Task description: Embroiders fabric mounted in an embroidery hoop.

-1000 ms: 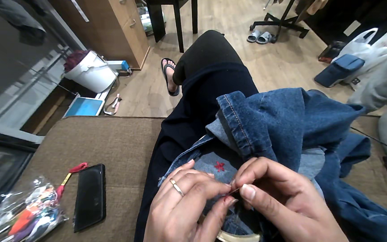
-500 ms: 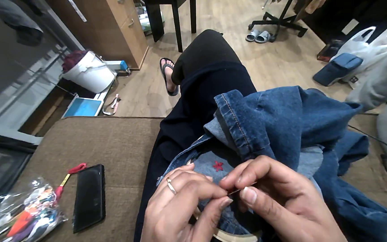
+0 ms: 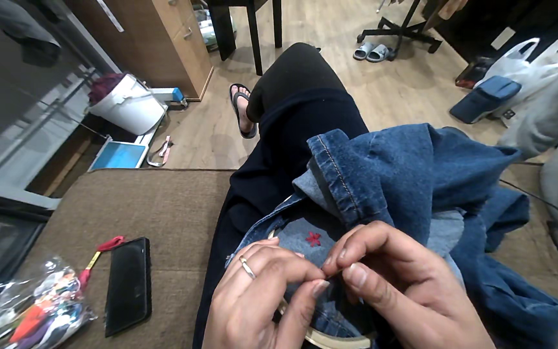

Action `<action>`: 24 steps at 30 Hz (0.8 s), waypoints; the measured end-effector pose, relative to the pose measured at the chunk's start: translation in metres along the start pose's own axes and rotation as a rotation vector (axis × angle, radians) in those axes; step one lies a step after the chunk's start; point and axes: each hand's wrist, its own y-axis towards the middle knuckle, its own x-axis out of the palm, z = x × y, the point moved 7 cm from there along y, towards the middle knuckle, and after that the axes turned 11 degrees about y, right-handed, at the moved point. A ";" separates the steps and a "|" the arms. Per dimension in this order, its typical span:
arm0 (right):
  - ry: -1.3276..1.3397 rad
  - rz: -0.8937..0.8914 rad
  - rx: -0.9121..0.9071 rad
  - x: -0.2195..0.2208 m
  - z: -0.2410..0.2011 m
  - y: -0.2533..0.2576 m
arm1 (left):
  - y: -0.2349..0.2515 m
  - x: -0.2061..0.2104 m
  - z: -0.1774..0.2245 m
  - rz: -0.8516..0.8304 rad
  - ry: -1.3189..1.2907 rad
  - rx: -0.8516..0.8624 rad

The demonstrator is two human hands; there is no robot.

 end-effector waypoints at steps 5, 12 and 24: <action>-0.036 0.019 0.013 0.001 -0.001 0.000 | 0.000 -0.001 -0.001 -0.011 0.000 -0.015; -0.315 -0.062 0.066 0.008 0.006 -0.001 | 0.000 0.000 -0.005 -0.025 0.005 -0.053; -0.470 -0.026 -0.015 0.009 0.002 0.000 | 0.000 0.005 -0.004 -0.030 -0.117 -0.067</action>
